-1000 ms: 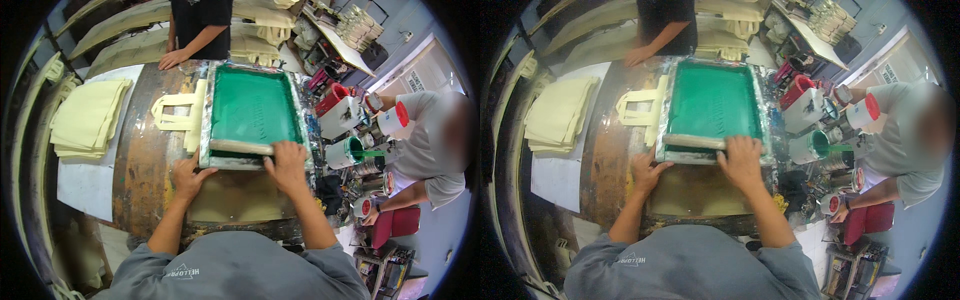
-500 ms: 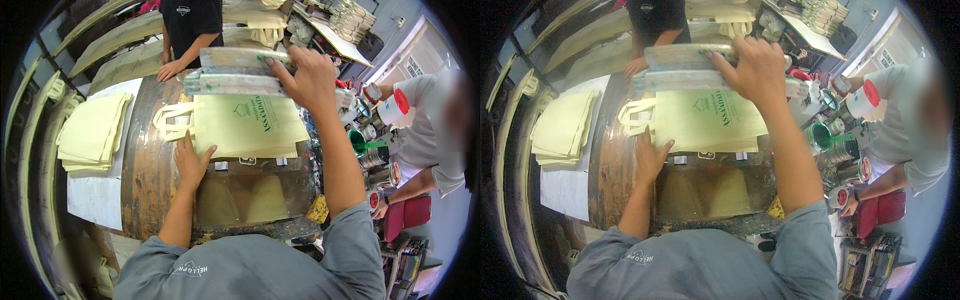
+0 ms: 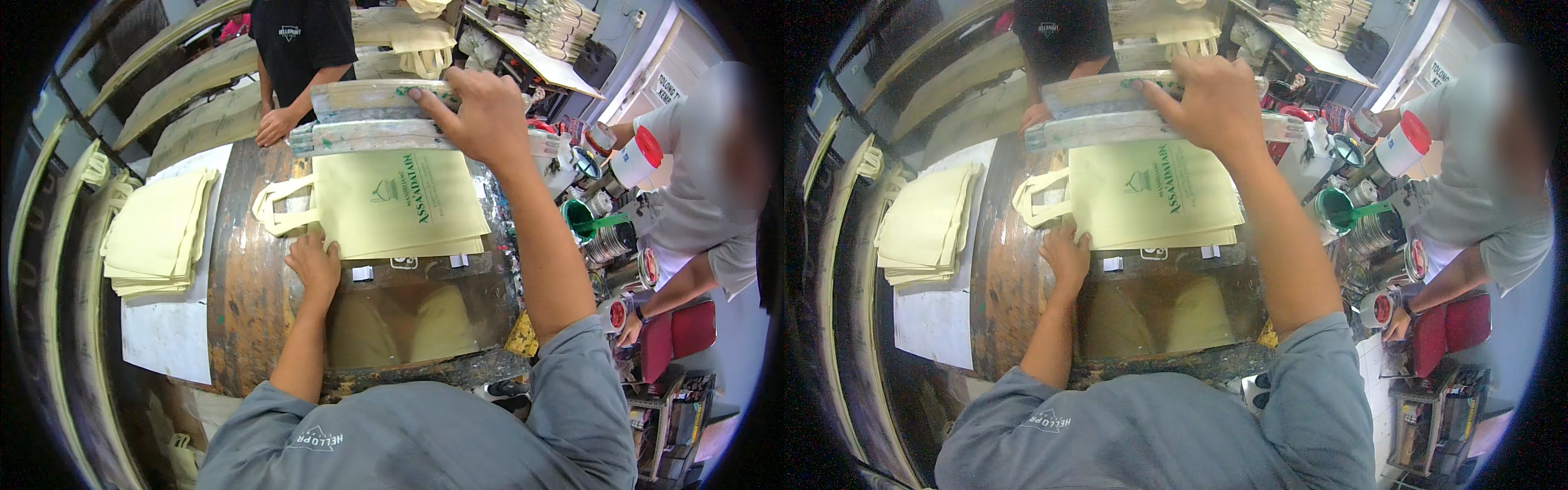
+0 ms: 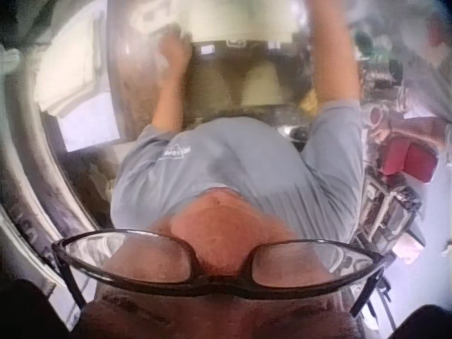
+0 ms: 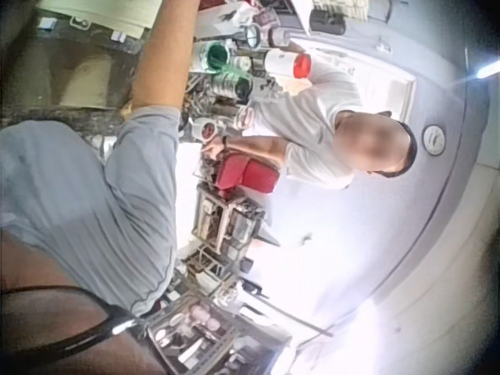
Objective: The person screen prints green logos onto yellow tote bags by placing each bag on a board, lowering a screen frame, and pulling green ink across the mesh with a squeegee.
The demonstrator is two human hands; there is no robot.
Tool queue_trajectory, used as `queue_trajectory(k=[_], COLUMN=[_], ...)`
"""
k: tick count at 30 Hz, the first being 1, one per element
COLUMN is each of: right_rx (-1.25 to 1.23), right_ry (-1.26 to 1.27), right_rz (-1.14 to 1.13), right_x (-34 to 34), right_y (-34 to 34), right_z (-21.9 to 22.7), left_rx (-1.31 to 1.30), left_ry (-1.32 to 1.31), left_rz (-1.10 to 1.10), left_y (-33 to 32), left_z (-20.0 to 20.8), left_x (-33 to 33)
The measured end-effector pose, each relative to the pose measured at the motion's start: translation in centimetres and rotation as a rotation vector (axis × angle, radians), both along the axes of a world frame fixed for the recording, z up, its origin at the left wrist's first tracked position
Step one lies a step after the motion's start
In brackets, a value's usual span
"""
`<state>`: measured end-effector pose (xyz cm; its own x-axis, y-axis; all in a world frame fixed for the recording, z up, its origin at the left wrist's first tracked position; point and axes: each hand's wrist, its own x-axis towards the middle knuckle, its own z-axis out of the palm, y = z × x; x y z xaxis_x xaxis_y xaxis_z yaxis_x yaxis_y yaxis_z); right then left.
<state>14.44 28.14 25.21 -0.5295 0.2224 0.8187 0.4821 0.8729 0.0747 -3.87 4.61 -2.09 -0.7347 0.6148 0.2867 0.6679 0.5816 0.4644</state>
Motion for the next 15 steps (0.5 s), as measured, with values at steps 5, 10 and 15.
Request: queue_trajectory(k=[5,10,15], right_rx=[-0.037,-0.062,-0.071], right_ry=[-0.021,-0.083,-0.042], right_rz=[0.031,-0.031,0.002], right_x=[-0.5,0.0,-0.2], right_y=[0.9,1.1,0.3], right_z=[0.8,0.7,0.4], left_rx=[0.420,0.586,0.607], left_ry=[-0.087,-0.464,-0.567], left_rz=[-0.134,-0.149,-0.056], left_y=[4.2,-1.0,-13.9], left_z=[3.7,11.4,12.9], left_x=[-5.8,-17.0,-33.7])
